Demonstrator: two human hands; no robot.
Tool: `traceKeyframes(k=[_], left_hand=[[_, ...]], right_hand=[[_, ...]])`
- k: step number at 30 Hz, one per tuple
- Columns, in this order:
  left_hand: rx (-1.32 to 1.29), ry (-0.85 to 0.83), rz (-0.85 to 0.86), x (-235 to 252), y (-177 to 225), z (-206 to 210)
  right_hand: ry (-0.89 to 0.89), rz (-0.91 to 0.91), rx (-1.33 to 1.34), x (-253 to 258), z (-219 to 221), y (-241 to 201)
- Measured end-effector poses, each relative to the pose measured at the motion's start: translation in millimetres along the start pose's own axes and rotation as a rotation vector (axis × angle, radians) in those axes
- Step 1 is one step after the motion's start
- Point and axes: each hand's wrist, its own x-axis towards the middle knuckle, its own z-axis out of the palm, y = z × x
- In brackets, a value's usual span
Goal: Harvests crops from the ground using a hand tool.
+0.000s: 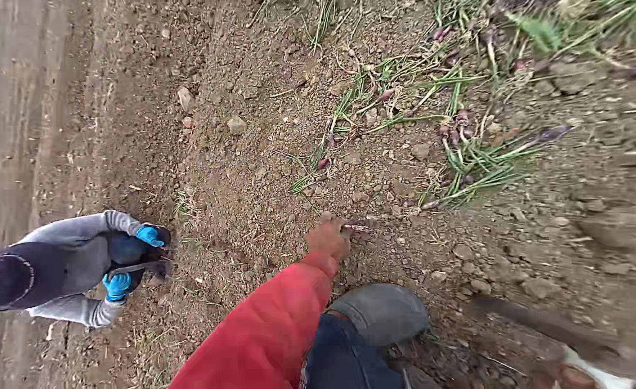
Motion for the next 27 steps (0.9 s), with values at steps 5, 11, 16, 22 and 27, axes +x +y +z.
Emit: traceKeyframes(k=[5,11,16,22,27], left_hand=[[-0.166,-0.056,0.113,-49.4,21.0,-57.0],[-0.234,0.011,0.139,-89.7,27.8,-132.9],[-0.233,0.038,0.224,-73.4,68.7,-128.9],[-0.049,-0.236,0.579,-25.3,198.4,-49.8],[-0.002,-0.474,0.704,12.1,315.4,49.9]], right_hand=[[-0.038,0.100,-0.011,15.5,-4.5,-28.0],[0.103,-0.007,-0.174,22.1,-36.4,-145.0],[0.285,0.055,-0.029,3.2,-74.1,-165.0],[0.491,0.240,0.098,-33.0,-93.9,-111.2],[0.790,0.158,0.348,-10.9,-150.3,-84.2]])
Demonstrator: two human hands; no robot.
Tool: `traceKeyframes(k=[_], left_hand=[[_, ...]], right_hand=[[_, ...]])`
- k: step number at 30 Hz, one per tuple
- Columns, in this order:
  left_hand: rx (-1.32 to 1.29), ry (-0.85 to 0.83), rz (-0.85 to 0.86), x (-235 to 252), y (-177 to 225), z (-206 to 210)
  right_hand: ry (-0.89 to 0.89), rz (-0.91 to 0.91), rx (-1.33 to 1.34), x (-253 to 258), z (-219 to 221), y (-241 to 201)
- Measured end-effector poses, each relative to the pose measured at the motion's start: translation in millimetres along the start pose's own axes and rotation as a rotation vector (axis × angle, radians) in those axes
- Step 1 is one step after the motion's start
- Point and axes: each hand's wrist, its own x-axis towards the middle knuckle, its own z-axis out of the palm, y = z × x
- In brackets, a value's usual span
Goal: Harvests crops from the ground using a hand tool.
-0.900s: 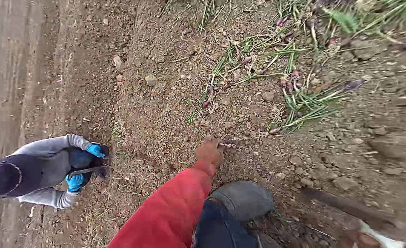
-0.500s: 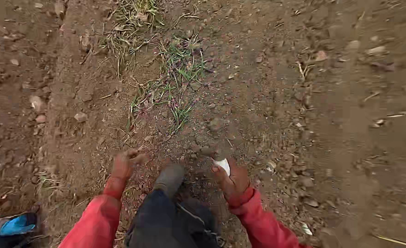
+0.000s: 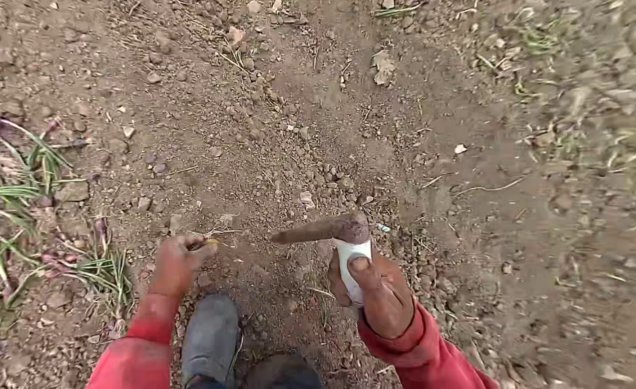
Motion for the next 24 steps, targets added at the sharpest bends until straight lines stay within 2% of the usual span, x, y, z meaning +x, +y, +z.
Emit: traceKeyframes(k=[4,6,7,9,11,12,14,17,19,22,24], left_hand=[[0.146,-0.122,0.071,79.6,32.9,27.8],[0.237,-0.165,0.095,112.2,46.1,37.8],[0.280,-0.177,0.112,124.5,52.8,42.9],[0.373,-0.185,0.160,144.6,69.5,51.4],[0.468,-0.202,0.218,161.1,86.2,60.8],[0.505,-0.210,0.235,168.8,95.1,69.6],[0.579,-0.190,0.241,183.8,105.2,97.6],[0.903,-0.278,0.249,181.0,88.8,150.7],[0.950,-0.318,0.221,173.9,70.5,158.3],[0.734,-0.226,0.315,169.5,56.6,126.2],[0.602,-0.162,0.312,168.5,60.4,91.9]], right_hand=[[0.151,-0.214,0.088,81.5,-7.3,-20.5],[0.182,-0.228,0.118,123.9,-4.0,-12.3],[0.193,-0.175,0.113,141.6,0.6,1.0],[0.224,0.033,0.047,165.3,20.3,56.4],[0.260,0.309,-0.001,160.8,53.0,134.6],[0.301,0.388,0.002,150.5,66.0,161.0],[0.370,0.377,0.022,128.5,76.3,186.3],[0.400,0.311,0.113,107.1,65.7,159.7],[0.378,0.177,0.142,96.0,46.8,123.3],[0.349,-0.099,0.194,86.2,12.4,74.0],[0.352,-0.250,0.243,104.7,0.0,54.9]])
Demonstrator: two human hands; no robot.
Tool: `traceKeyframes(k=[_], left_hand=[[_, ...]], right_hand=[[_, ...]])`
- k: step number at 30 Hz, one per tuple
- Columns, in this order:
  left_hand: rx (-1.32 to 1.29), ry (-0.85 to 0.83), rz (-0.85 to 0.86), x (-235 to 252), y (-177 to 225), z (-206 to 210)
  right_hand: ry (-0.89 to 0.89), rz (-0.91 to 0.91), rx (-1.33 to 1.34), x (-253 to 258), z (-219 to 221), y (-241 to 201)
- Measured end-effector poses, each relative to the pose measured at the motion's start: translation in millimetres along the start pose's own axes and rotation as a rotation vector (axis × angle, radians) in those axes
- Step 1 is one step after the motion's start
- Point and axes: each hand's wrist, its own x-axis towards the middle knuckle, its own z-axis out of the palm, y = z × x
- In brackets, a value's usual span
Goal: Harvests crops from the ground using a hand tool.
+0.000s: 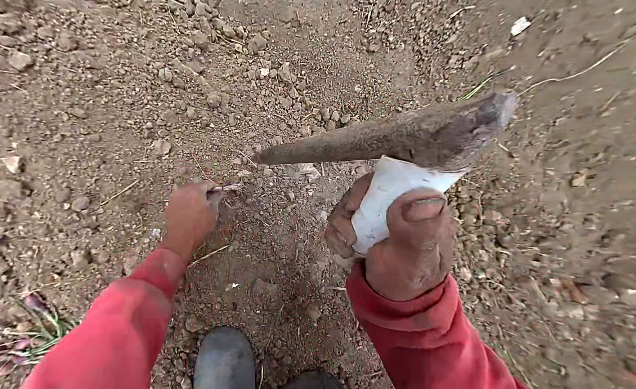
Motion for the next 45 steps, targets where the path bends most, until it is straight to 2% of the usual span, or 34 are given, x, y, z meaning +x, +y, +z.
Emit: traceKeyframes(k=[2,4,6,9,11,14,16,18,20,21,23,25,27,29,30,32,35,36,38,40,41,43,45], left_hand=[[-0.060,0.050,-0.052,-0.2,-8.9,-20.5],[-0.093,0.066,-0.089,6.5,-11.7,-32.3],[-0.086,0.060,-0.085,14.2,-7.3,-36.2],[-0.016,0.070,-0.041,41.7,18.9,-34.9],[0.105,0.076,-0.026,64.5,39.9,-17.6],[0.399,-0.123,-0.023,63.0,52.5,41.5],[0.395,-0.135,-0.027,49.4,43.6,56.4],[0.255,-0.041,0.082,28.8,29.1,41.9],[0.062,0.075,0.196,11.3,7.6,10.5],[-0.024,0.109,0.203,4.1,-2.6,-3.5],[-0.084,0.115,0.138,-0.5,-11.5,-25.5],[0.010,0.051,0.076,4.4,-0.3,-33.4],[0.184,-0.080,0.039,13.2,21.8,-19.9],[0.394,-0.286,0.045,8.9,38.8,16.2],[0.437,-0.331,0.057,11.7,40.4,30.0],[0.363,-0.272,0.087,1.1,29.6,37.9],[0.120,0.017,0.228,-38.9,-5.9,-1.1],[0.038,0.094,0.270,-52.1,-19.8,-14.8],[-0.022,0.108,0.241,-73.1,-36.5,-32.1],[0.056,0.068,0.127,-77.5,-31.1,-31.6],[0.142,0.039,0.080,-72.6,-22.0,-25.5],[0.354,-0.046,0.068,-63.6,-0.2,3.6],[0.487,-0.136,0.162,-56.6,16.6,35.0]], right_hand=[[-0.008,-0.071,-0.008,32.3,3.7,-2.8],[-0.024,-0.044,-0.071,61.2,8.7,10.3],[0.003,0.145,-0.159,73.3,16.2,49.9],[0.130,0.518,-0.295,46.1,29.9,149.2],[0.179,0.589,-0.308,14.1,37.1,176.7],[0.149,0.560,-0.265,-19.2,28.4,144.7],[0.152,0.417,-0.201,-23.5,16.5,100.6],[0.133,0.216,-0.110,-20.2,1.5,56.6],[0.059,0.134,-0.071,-2.5,-2.9,33.5],[0.012,0.167,-0.081,5.8,-0.4,35.7],[-0.067,0.395,-0.129,6.0,14.8,71.1],[-0.032,0.609,-0.145,-22.1,29.2,113.7],[0.070,0.604,-0.097,-50.2,28.5,126.3],[0.117,0.563,-0.068,-68.8,21.4,100.6],[0.101,0.499,-0.076,-65.1,18.1,83.7],[0.030,0.345,-0.062,-62.2,4.2,39.8],[-0.102,0.209,-0.006,-42.3,-1.2,-8.2],[-0.142,0.214,-0.024,-35.5,6.4,-5.6],[-0.176,0.361,-0.111,-45.4,30.7,35.0],[-0.143,0.554,-0.143,-77.5,50.8,84.0],[-0.100,0.572,-0.108,-88.7,53.9,96.0],[-0.034,0.554,-0.041,-107.4,43.6,86.6],[-0.058,0.497,-0.015,-106.5,21.7,52.9]])
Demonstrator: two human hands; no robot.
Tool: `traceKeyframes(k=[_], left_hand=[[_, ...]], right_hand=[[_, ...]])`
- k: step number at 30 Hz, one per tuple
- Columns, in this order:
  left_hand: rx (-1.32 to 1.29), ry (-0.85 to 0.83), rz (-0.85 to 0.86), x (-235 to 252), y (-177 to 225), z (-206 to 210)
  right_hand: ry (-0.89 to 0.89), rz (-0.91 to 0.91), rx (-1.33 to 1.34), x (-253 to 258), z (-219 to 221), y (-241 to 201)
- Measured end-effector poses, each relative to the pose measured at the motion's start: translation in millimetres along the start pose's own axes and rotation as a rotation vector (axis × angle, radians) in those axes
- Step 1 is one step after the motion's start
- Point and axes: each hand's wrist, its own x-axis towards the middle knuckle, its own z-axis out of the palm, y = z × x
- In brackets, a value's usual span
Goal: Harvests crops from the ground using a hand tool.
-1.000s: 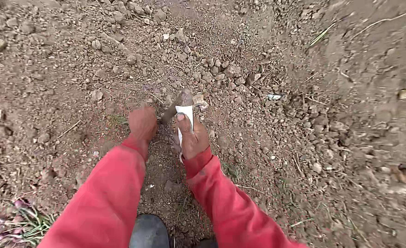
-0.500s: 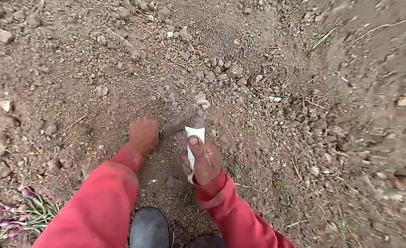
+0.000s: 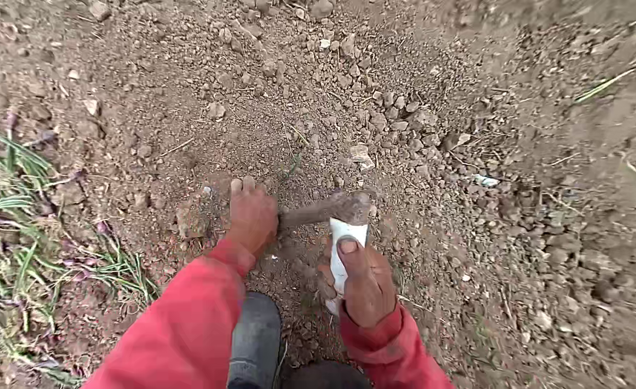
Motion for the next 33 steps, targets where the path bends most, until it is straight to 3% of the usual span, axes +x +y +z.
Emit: traceKeyframes(k=[3,5,7,8,11,13,15,17,19,21,22,25,27,30,33], left_hand=[[-0.080,0.017,0.052,-22.5,-3.3,2.6],[-0.152,0.284,-0.014,-63.0,-31.4,0.5],[-0.188,0.524,-0.288,-114.5,-80.2,5.5],[-0.220,0.546,-0.491,-137.9,-110.2,8.4],[-0.446,0.386,-1.005,-162.9,-189.3,19.2],[-0.529,0.403,-1.096,-161.2,-211.4,30.1],[-0.604,0.577,-1.000,-170.2,-200.0,33.0],[-0.655,0.785,-0.774,-188.2,-180.3,25.9],[-0.667,0.862,-0.542,-207.7,-156.2,20.5],[-0.728,0.732,-0.443,-215.0,-132.0,20.3],[-0.743,0.636,-0.421,-212.5,-121.4,23.5],[-0.583,0.362,-0.421,-184.9,-91.2,27.4],[-0.412,0.227,-0.418,-150.4,-70.9,27.7],[-0.307,0.047,-0.357,-119.1,-42.7,42.9],[-0.378,0.175,-0.346,-147.8,-40.3,53.2]], right_hand=[[-0.171,-0.061,-0.018,-31.6,-36.3,-51.2],[-0.317,-0.027,0.018,-38.4,-56.0,-68.4],[-0.341,-0.008,-0.043,-45.2,-56.2,-60.0],[-0.313,-0.007,-0.127,-50.0,-48.0,-45.5],[-0.243,-0.136,-0.443,-50.1,-17.3,22.0],[-0.299,-0.189,-0.565,-41.5,1.1,15.1],[-0.395,-0.246,-0.557,-43.9,1.9,-30.2],[-0.518,-0.313,-0.460,-38.6,4.2,-85.6],[-0.600,-0.348,-0.353,-26.0,23.3,-125.5],[-0.659,-0.353,-0.317,-5.6,60.8,-129.8],[-0.655,-0.321,-0.369,3.8,77.2,-110.7],[-0.550,-0.100,-0.597,12.8,87.7,1.1],[-0.467,-0.027,-0.565,0.9,73.9,33.2],[-0.441,-0.020,-0.404,-30.3,52.5,-2.9],[-0.549,-0.157,-0.357,-50.8,28.2,-70.6]])
